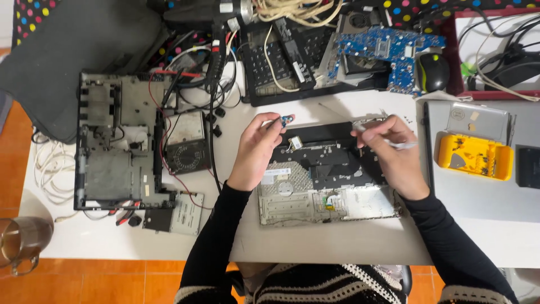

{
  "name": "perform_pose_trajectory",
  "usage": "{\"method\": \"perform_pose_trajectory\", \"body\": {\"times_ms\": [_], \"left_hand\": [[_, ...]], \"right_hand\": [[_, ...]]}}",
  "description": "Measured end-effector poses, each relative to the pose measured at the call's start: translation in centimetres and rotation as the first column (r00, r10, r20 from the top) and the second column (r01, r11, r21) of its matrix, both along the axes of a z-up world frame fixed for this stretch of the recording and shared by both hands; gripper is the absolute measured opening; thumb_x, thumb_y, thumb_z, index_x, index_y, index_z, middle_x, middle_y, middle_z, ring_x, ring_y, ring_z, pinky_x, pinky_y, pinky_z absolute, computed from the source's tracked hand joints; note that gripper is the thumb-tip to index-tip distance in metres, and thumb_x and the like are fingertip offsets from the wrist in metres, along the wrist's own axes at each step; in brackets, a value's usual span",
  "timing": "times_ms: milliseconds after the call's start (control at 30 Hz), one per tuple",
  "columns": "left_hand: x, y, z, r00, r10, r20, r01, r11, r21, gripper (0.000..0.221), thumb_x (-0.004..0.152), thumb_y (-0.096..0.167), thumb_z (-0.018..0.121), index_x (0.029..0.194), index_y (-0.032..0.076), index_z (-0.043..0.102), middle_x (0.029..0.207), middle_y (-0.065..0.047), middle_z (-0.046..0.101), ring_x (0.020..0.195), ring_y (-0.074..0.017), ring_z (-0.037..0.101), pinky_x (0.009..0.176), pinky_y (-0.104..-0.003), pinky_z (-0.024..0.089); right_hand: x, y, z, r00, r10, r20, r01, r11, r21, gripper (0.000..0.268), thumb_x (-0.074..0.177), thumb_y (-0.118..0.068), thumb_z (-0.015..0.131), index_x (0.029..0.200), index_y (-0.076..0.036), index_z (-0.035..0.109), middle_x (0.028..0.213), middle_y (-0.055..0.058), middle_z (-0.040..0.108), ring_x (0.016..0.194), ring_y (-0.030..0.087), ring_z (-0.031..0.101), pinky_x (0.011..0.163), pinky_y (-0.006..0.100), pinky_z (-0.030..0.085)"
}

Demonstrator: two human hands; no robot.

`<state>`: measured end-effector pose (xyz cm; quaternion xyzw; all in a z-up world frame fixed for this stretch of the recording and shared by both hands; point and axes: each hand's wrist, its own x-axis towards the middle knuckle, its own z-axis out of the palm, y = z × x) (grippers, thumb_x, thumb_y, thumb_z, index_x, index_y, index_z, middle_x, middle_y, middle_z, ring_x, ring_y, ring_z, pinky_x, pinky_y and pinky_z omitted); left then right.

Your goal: Disassemble components, heat the chassis with a dryer, detach internal components, and install a motherboard into a laptop housing.

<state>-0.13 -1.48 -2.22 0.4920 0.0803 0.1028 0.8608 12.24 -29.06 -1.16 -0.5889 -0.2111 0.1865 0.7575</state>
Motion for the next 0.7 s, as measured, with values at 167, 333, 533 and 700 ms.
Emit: {"method": "perform_pose_trajectory", "body": {"times_ms": [167,333,533,700], "left_hand": [[0.0,-0.6,2.1,0.996,-0.024,-0.081,0.034,0.992,0.122,0.041,0.110,0.015,0.060,0.149,0.004,0.058,0.112,-0.004,0.061,0.094,-0.0065,0.048,0.080,-0.022,0.039],[0.3,-1.1,2.9,0.990,-0.006,-0.143,0.037,0.976,0.215,0.034,0.103,0.015,0.060,0.133,-0.002,0.059,0.123,-0.007,0.068,0.097,-0.0089,0.059,0.084,-0.024,0.047],[0.3,-1.1,2.6,0.996,0.005,-0.084,0.005,0.992,0.122,0.027,0.100,0.007,0.062,0.124,-0.002,0.054,0.121,-0.016,0.070,0.113,-0.0191,0.068,0.099,-0.029,0.052],[0.2,-1.3,1.7,0.999,-0.024,-0.038,0.029,0.989,0.146,0.019,0.100,0.005,0.064,0.117,0.000,0.056,0.120,-0.017,0.070,0.113,-0.0206,0.070,0.097,-0.032,0.054]], "right_hand": [[0.2,-0.2,-1.1,0.989,-0.049,0.141,0.068,0.989,-0.130,0.012,0.098,0.001,0.070,0.100,-0.005,0.060,0.112,0.010,0.067,0.100,0.012,0.064,0.088,0.027,0.051],[0.0,0.1,-1.8,0.996,-0.064,0.058,0.067,0.996,-0.061,0.017,0.093,0.002,0.073,0.095,-0.008,0.060,0.106,0.008,0.070,0.089,0.010,0.065,0.077,0.024,0.053],[-0.4,0.6,-0.8,0.993,-0.106,0.057,0.116,0.968,-0.220,0.031,0.090,-0.002,0.074,0.121,-0.005,0.071,0.100,0.001,0.066,0.090,0.006,0.061,0.080,0.021,0.049],[-0.7,0.4,1.0,0.958,-0.062,0.279,0.176,0.898,-0.403,0.023,0.090,-0.005,0.076,0.112,-0.003,0.078,0.095,0.005,0.071,0.087,0.011,0.062,0.082,0.025,0.048]]}}
